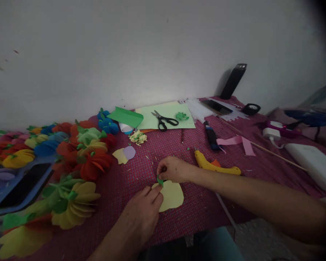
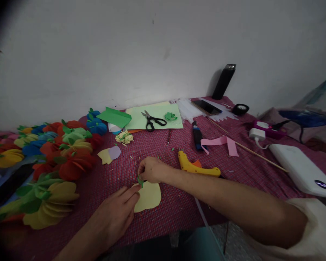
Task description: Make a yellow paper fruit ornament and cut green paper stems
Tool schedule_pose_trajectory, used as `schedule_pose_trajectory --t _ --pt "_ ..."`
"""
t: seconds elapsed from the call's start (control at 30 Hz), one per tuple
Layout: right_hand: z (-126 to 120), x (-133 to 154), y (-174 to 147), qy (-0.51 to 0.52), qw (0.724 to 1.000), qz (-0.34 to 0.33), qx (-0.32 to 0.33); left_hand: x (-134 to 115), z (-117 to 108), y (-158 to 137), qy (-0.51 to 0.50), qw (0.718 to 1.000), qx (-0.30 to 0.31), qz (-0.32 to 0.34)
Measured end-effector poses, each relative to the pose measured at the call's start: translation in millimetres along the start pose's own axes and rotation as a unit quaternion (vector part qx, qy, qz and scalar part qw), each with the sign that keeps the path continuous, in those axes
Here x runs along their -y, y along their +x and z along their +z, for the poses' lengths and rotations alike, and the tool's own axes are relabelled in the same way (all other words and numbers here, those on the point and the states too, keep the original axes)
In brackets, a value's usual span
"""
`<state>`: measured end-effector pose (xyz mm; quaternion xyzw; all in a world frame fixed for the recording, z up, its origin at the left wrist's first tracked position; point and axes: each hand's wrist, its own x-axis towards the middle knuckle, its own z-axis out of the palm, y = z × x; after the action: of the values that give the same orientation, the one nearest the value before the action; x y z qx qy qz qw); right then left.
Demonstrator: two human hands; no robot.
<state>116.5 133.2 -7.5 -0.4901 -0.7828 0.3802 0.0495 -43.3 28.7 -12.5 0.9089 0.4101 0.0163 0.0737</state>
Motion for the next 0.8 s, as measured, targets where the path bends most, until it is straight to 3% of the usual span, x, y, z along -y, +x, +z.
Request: schedule_pose_trajectory --t 0.33,0.57,0.67,0.8 --pt "-2 6 -4 -0.002 1.000 0.004 -0.007 -1 -1 4 -0.010 1.000 0.012 -0.002" --pt "-5 4 -5 0.017 0.999 -0.011 -0.048 -1 -2 2 -0.021 1.000 0.014 -0.017" --pt "-12 2 -12 -0.003 0.993 -0.050 -0.108 -2 -4 0 -0.032 0.999 0.005 -0.039" --pt "-15 -4 -31 -0.089 0.971 -0.166 -0.150 -2 -5 -3 -0.038 0.997 -0.023 -0.067"
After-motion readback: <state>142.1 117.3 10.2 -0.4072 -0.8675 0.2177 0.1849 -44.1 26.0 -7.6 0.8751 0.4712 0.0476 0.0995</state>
